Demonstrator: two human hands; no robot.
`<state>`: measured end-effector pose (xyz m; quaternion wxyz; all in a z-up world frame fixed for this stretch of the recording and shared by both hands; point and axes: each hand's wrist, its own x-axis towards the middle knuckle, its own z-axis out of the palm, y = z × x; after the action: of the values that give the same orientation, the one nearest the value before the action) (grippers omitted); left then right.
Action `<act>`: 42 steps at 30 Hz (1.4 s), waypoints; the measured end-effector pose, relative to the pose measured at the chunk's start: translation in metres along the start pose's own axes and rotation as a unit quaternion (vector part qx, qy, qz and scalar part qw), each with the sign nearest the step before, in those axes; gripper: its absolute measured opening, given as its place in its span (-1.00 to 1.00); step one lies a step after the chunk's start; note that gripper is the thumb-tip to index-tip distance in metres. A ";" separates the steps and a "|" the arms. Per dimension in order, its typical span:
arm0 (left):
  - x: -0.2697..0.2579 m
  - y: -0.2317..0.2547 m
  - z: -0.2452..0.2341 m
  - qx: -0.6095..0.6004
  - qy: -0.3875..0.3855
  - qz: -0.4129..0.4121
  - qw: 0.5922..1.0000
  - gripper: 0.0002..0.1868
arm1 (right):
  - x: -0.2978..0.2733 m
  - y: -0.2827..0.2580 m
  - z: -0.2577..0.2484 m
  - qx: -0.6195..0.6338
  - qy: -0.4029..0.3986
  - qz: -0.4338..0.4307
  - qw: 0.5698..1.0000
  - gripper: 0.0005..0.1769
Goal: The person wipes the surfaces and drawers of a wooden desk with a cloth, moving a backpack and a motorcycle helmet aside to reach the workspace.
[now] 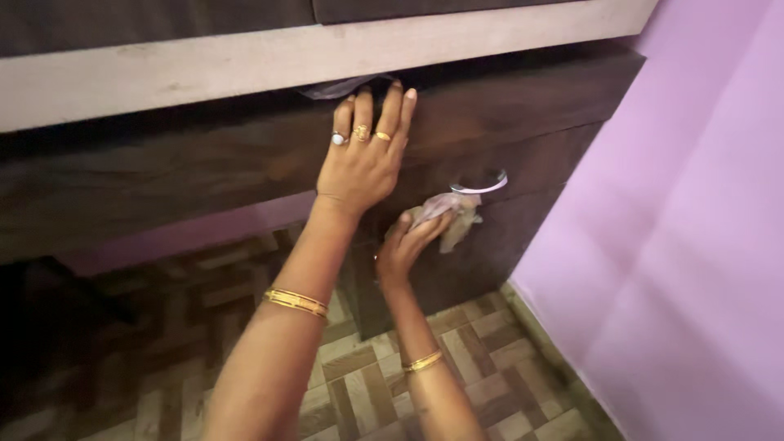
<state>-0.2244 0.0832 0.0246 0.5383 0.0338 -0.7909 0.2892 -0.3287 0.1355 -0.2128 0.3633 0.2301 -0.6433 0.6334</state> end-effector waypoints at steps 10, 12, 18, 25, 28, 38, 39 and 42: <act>0.000 0.002 -0.002 0.020 -0.012 0.002 1.000 -0.41 | -0.015 0.134 -0.079 0.000 0.081 0.266 0.961 -0.19; 0.002 0.002 -0.004 0.013 -0.002 0.001 1.000 -0.41 | -0.009 0.141 -0.089 0.036 0.111 0.421 0.899 -0.19; -0.001 0.000 0.003 0.019 -0.008 0.003 1.000 -0.45 | 0.046 0.087 -0.044 0.024 0.090 0.220 0.971 -0.18; -0.055 0.037 0.024 0.098 -0.133 0.083 0.983 -0.28 | -0.002 0.124 -0.038 0.067 0.069 0.098 0.991 -0.11; -0.108 0.078 0.030 -0.036 -0.184 0.077 0.979 -0.34 | -0.035 0.170 -0.053 0.073 0.123 0.320 0.936 -0.13; -0.155 0.095 0.051 -0.096 -0.162 0.086 0.978 -0.38 | 0.032 0.063 -0.019 0.081 0.062 0.244 0.964 -0.20; -0.157 0.094 0.052 -0.082 -0.153 0.091 0.981 -0.39 | 0.029 0.051 -0.019 0.027 0.044 0.128 0.990 -0.17; -0.159 0.100 0.052 -0.084 -0.139 0.080 0.984 -0.42 | 0.018 0.062 -0.034 -0.035 -0.015 0.006 0.999 -0.18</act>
<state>-0.2370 0.0994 -0.1691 0.3995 -0.0350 -0.8796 0.2560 -0.3807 0.1777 -0.2419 0.3574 0.2231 -0.6717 0.6093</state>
